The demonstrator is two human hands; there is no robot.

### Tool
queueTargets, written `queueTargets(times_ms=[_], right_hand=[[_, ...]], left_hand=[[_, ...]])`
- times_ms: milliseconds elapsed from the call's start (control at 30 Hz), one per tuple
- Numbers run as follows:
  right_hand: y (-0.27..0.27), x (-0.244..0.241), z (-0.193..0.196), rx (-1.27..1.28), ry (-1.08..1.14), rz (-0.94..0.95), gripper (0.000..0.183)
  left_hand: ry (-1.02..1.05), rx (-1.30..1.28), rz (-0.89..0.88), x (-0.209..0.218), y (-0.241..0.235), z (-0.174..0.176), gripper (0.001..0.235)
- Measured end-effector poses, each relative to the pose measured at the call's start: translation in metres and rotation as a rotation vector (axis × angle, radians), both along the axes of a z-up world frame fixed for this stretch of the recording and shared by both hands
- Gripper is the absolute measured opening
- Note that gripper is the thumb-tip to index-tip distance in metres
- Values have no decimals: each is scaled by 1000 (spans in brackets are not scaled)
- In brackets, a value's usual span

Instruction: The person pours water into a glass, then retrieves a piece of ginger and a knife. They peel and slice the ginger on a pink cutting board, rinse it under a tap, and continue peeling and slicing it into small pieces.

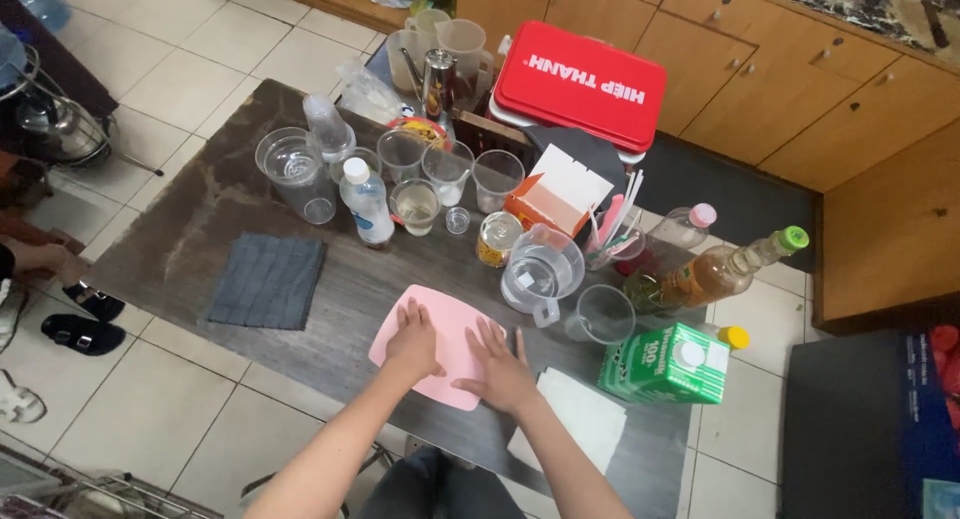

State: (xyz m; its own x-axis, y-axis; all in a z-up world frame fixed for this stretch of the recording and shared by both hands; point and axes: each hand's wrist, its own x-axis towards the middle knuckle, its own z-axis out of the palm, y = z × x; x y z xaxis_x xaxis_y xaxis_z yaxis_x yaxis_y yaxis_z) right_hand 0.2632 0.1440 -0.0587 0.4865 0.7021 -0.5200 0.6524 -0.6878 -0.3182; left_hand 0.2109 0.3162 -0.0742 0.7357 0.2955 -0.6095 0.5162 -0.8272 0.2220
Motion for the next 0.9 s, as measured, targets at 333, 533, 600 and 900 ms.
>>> queueTargets(times_ms=[333, 533, 600, 900], right_hand=[[-3, 0, -4, 33, 13, 20, 98], [-5, 0, 1, 82, 25, -13, 97], [-7, 0, 4, 96, 36, -22, 97], [-6, 4, -5, 95, 56, -53, 98]], left_hand=[[22, 55, 18, 11, 0, -29, 133], [-71, -28, 89, -4, -4, 18, 120], [-79, -44, 94, -4, -2, 18, 123], [-41, 16, 53, -3, -7, 26, 120]])
